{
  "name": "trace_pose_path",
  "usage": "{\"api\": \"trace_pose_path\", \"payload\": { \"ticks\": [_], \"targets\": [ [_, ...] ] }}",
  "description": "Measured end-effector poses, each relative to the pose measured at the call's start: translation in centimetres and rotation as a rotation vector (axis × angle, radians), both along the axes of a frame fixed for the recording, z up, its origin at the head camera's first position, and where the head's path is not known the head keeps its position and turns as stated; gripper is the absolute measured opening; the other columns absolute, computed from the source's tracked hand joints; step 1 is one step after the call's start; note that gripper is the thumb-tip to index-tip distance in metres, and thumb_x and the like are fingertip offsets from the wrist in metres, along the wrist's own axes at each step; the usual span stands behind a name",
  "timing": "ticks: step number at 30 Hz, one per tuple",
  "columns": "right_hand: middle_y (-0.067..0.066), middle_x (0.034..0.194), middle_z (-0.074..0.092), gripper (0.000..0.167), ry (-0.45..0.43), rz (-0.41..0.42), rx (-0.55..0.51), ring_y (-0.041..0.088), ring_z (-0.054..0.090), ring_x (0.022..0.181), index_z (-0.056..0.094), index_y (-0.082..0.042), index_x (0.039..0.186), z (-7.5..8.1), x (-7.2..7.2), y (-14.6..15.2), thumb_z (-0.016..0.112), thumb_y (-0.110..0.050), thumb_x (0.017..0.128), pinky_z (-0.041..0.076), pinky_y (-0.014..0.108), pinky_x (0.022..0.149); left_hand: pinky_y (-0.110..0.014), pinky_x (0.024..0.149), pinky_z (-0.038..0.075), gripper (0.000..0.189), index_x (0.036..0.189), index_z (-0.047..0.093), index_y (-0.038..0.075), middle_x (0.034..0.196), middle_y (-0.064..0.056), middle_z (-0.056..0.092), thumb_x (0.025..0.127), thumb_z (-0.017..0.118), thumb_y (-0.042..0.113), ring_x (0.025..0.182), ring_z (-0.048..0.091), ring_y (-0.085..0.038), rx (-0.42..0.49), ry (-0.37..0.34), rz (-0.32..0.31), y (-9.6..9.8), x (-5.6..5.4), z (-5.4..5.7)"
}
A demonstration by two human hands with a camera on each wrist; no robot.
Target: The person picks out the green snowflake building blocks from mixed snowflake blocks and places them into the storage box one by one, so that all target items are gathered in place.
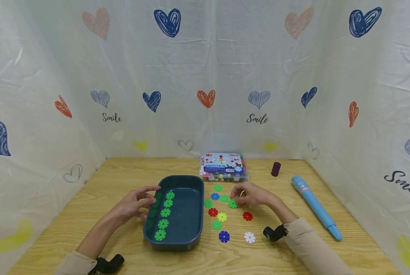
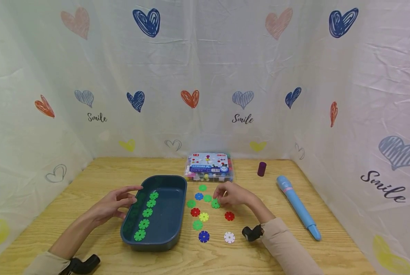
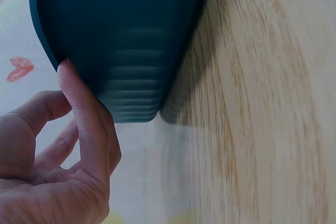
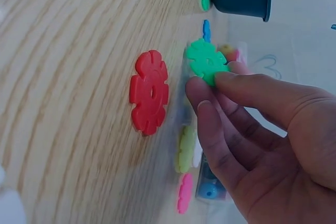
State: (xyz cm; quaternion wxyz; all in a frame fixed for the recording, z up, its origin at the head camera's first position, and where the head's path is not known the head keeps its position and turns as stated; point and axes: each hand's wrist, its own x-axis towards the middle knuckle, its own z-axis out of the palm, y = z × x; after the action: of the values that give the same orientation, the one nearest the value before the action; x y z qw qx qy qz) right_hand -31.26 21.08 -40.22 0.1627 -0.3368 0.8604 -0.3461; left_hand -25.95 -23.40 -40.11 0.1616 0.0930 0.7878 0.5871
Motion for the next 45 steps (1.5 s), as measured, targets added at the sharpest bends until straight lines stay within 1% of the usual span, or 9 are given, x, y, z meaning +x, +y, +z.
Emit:
{"api": "trace_pose_path", "payload": {
  "ticks": [5, 11, 16, 20, 23, 32, 36, 39, 45],
  "targets": [
    [0.009, 0.088, 0.066, 0.014, 0.008, 0.011, 0.014, 0.019, 0.063, 0.077, 0.067, 0.0, 0.104, 0.6, -0.2, 0.0, 0.056, -0.002, 0.096, 0.056, 0.029, 0.068, -0.028, 0.061, 0.058, 0.059, 0.149, 0.039, 0.011, 0.125, -0.024, 0.051, 0.096, 0.063, 0.023, 0.09, 0.062, -0.023, -0.005, 0.0, 0.002, 0.0, 0.1, 0.0],
    [0.018, 0.089, 0.066, 0.017, 0.025, 0.048, 0.001, 0.038, 0.065, 0.077, 0.064, 0.007, 0.108, 1.8, -0.4, -0.3, 0.054, -0.001, 0.096, 0.058, 0.046, 0.068, -0.03, 0.062, 0.058, 0.058, 0.149, 0.039, 0.011, 0.125, -0.025, 0.051, 0.097, 0.062, 0.021, 0.091, 0.062, -0.024, -0.011, -0.004, 0.003, 0.1, 0.1, 0.1],
    [0.02, 0.089, 0.066, 0.017, 0.039, 0.052, -0.011, 0.043, 0.065, 0.078, 0.064, 0.006, 0.108, 2.7, -0.7, -0.9, 0.053, -0.001, 0.097, 0.057, 0.048, 0.069, -0.029, 0.062, 0.058, 0.06, 0.149, 0.039, 0.011, 0.125, -0.024, 0.051, 0.096, 0.064, 0.023, 0.093, 0.062, -0.025, -0.006, -0.006, 0.008, 0.2, 0.1, 0.3],
    [0.019, 0.092, 0.066, 0.017, 0.024, 0.041, -0.018, 0.044, 0.066, 0.082, 0.064, 0.004, 0.109, 3.4, -0.8, -1.4, 0.053, -0.001, 0.098, 0.058, 0.048, 0.071, -0.029, 0.06, 0.058, 0.063, 0.152, 0.034, 0.012, 0.123, -0.025, 0.052, 0.096, 0.063, 0.024, 0.093, 0.062, -0.024, 0.001, 0.002, 0.001, 0.2, 0.2, 0.5],
    [0.02, 0.095, 0.066, 0.017, 0.019, 0.044, -0.03, 0.045, 0.067, 0.086, 0.064, 0.005, 0.109, 3.8, -0.9, -1.9, 0.053, -0.001, 0.098, 0.058, 0.048, 0.072, -0.029, 0.06, 0.058, 0.067, 0.154, 0.03, 0.012, 0.121, -0.024, 0.054, 0.097, 0.063, 0.024, 0.091, 0.062, -0.023, 0.002, 0.001, 0.016, 0.3, 0.2, 0.6],
    [0.023, 0.097, 0.069, 0.017, 0.064, 0.025, -0.02, 0.042, 0.068, 0.086, 0.065, 0.004, 0.109, 4.6, -1.1, -3.9, 0.053, -0.003, 0.099, 0.058, 0.046, 0.072, -0.03, 0.062, 0.058, 0.066, 0.154, 0.029, 0.01, 0.12, -0.023, 0.058, 0.097, 0.061, 0.022, 0.089, 0.063, -0.023, -0.011, -0.016, 0.061, 0.6, 0.1, 0.3],
    [0.023, 0.097, 0.069, 0.017, 0.058, 0.023, -0.043, 0.042, 0.068, 0.086, 0.066, 0.004, 0.108, 5.0, -1.2, -4.9, 0.054, -0.003, 0.098, 0.057, 0.052, 0.075, -0.03, 0.061, 0.058, 0.062, 0.153, 0.031, 0.012, 0.118, -0.019, 0.058, 0.099, 0.058, 0.024, 0.087, 0.062, -0.022, -0.02, -0.021, 0.069, 0.9, 0.3, 0.5],
    [0.018, 0.095, 0.07, 0.016, 0.075, 0.019, -0.042, 0.039, 0.069, 0.084, 0.067, 0.002, 0.108, 5.2, -1.4, -5.7, 0.055, -0.004, 0.098, 0.058, 0.048, 0.074, -0.029, 0.061, 0.057, 0.061, 0.153, 0.032, 0.011, 0.115, -0.017, 0.058, 0.099, 0.058, 0.025, 0.086, 0.061, -0.021, -0.037, -0.006, 0.073, 1.2, 0.3, 0.7],
    [0.014, 0.098, 0.073, 0.018, 0.092, 0.021, -0.029, 0.018, 0.071, 0.076, 0.069, -0.001, 0.109, 5.9, -1.7, -7.7, 0.056, -0.005, 0.098, 0.059, 0.03, 0.067, -0.03, 0.06, 0.058, 0.061, 0.153, 0.032, 0.008, 0.117, -0.022, 0.055, 0.099, 0.058, 0.02, 0.085, 0.062, -0.021, -0.051, 0.062, 0.052, 1.5, 0.1, 0.7]
  ]
}}
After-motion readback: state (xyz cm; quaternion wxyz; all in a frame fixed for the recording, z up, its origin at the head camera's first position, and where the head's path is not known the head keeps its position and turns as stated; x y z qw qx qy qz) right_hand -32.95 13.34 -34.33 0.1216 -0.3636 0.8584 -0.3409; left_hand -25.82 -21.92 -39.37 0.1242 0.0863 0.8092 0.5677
